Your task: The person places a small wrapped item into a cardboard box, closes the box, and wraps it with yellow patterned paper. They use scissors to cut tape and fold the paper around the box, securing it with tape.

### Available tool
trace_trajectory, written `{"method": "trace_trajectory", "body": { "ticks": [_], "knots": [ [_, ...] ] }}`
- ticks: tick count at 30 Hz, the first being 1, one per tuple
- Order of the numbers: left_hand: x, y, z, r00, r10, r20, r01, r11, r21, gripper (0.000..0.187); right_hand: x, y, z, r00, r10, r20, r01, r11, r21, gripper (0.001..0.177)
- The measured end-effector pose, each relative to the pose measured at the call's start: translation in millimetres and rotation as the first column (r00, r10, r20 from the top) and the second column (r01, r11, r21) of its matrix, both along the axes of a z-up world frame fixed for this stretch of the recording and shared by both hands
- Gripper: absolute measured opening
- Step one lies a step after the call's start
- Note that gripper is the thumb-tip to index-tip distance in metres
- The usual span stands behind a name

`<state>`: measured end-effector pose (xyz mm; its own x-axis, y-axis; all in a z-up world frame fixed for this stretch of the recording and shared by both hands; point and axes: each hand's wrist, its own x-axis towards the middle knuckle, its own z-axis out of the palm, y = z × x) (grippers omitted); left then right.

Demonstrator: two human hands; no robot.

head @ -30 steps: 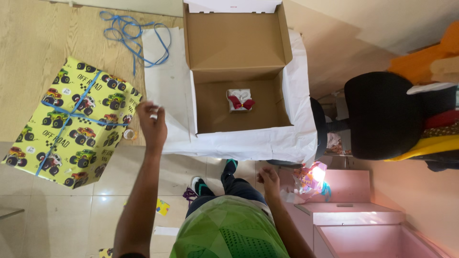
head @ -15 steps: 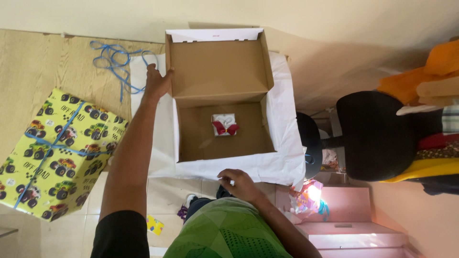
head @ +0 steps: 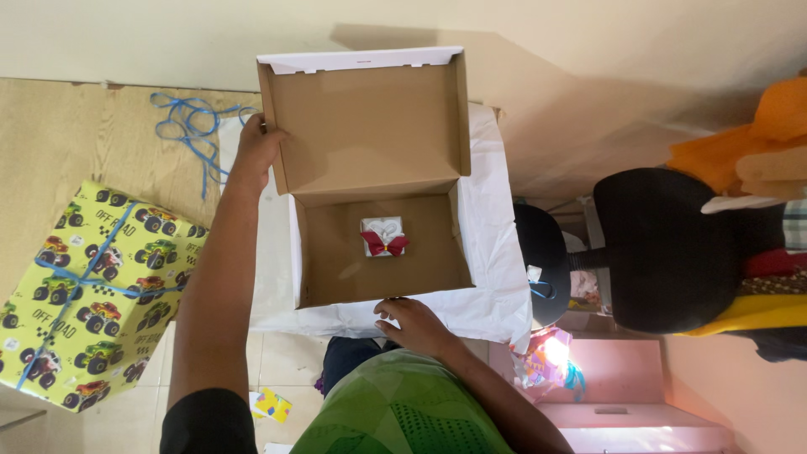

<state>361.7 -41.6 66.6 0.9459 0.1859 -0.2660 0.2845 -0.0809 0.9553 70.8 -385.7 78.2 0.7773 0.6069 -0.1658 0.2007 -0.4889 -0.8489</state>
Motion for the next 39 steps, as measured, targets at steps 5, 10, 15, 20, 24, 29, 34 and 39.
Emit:
{"method": "trace_trajectory", "body": {
  "ticks": [5, 10, 15, 20, 24, 29, 34, 39],
  "knots": [
    [-54, 3, 61, 0.967, -0.143, 0.211, 0.170, 0.979, -0.113, 0.048, -1, 3, -6, 1.000, -0.019, -0.011, 0.019, 1.000, 0.002, 0.024],
    [-142, 6, 103, 0.897, -0.371, 0.240, 0.271, 0.891, 0.365, 0.060, 3, 6, -14, 0.999, -0.049, 0.023, 0.048, 0.998, 0.030, 0.027],
    [-221, -10, 90, 0.847, -0.414, 0.334, 0.231, 0.852, 0.470, 0.056, 5, 16, -12, 0.996, -0.092, 0.007, 0.092, 0.996, -0.015, 0.026],
    [-263, -13, 52, 0.860, -0.394, 0.325, 0.233, 0.869, 0.437, 0.062, 2, 14, 16, 0.992, -0.002, -0.124, -0.024, 0.977, -0.214, 0.030],
    [-281, -25, 16, 0.972, -0.173, 0.157, 0.146, 0.975, 0.169, 0.049, -15, -30, 50, 0.922, 0.094, -0.376, -0.235, 0.907, -0.349, 0.036],
    [-296, -31, -16, 0.991, -0.124, 0.044, 0.114, 0.977, 0.179, 0.062, -14, -70, 37, 0.688, -0.709, 0.154, 0.724, 0.684, -0.083, 0.030],
    [-297, -37, -31, 0.995, -0.097, 0.030, 0.093, 0.989, 0.119, 0.065, 15, -77, -12, 0.587, -0.809, -0.025, 0.805, 0.581, 0.117, 0.066],
    [-302, -45, -34, 0.997, -0.055, 0.050, 0.048, 0.991, 0.129, 0.066, 13, -70, -29, 0.493, -0.780, -0.386, 0.860, 0.505, 0.078, 0.064]
  ]
}}
